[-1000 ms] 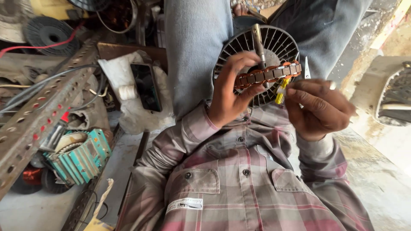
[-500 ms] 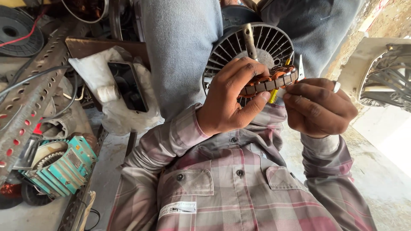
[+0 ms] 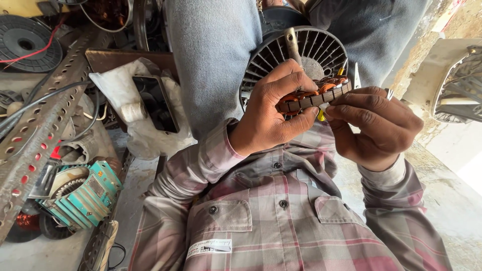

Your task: The person is repairing an electric motor stator by hand. They use scissors to trim excess copper wire and a screwdriver to adjust the windings on the stator core.

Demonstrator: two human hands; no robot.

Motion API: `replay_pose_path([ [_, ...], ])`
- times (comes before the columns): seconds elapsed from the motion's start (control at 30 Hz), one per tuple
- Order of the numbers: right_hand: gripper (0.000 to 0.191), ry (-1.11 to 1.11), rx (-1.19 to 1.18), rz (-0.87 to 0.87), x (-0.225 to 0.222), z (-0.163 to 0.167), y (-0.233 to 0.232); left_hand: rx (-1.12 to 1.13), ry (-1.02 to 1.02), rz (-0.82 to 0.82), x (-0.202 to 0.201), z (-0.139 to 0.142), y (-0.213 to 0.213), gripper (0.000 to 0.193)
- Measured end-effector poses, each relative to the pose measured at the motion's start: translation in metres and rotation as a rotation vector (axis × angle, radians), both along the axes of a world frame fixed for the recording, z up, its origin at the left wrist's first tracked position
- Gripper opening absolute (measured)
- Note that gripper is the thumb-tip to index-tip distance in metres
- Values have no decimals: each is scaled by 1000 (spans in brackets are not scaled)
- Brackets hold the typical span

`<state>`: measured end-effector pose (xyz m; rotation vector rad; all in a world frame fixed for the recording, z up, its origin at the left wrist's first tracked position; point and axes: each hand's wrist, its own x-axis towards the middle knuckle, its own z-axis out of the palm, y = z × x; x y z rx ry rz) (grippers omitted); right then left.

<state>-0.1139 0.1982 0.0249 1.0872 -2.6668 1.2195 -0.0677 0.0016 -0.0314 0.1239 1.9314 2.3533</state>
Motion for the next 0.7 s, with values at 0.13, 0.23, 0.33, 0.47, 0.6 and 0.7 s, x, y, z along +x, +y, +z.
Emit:
replay_pose_path([
  [0.13,12,13,34,-22,0,5,-8,26,-42,-6,2,-2,2,22],
  [0.23,12,21,56,-6,1,9,-9,-14,-16,-9,4,-5,2,23],
  [0.33,14,15,85,2,0,8,-5,-44,60,7,3,-8,1,22],
  [0.47,13,-151,-147,17,-8,-8,5,-132,154,21,2,-10,1,31],
  [0.6,17,-285,-338,-145,1,-27,10,-308,174,77,11,-4,4,38],
  [0.7,23,-450,-570,-185,8,-40,10,-355,231,123,16,-3,9,38],
])
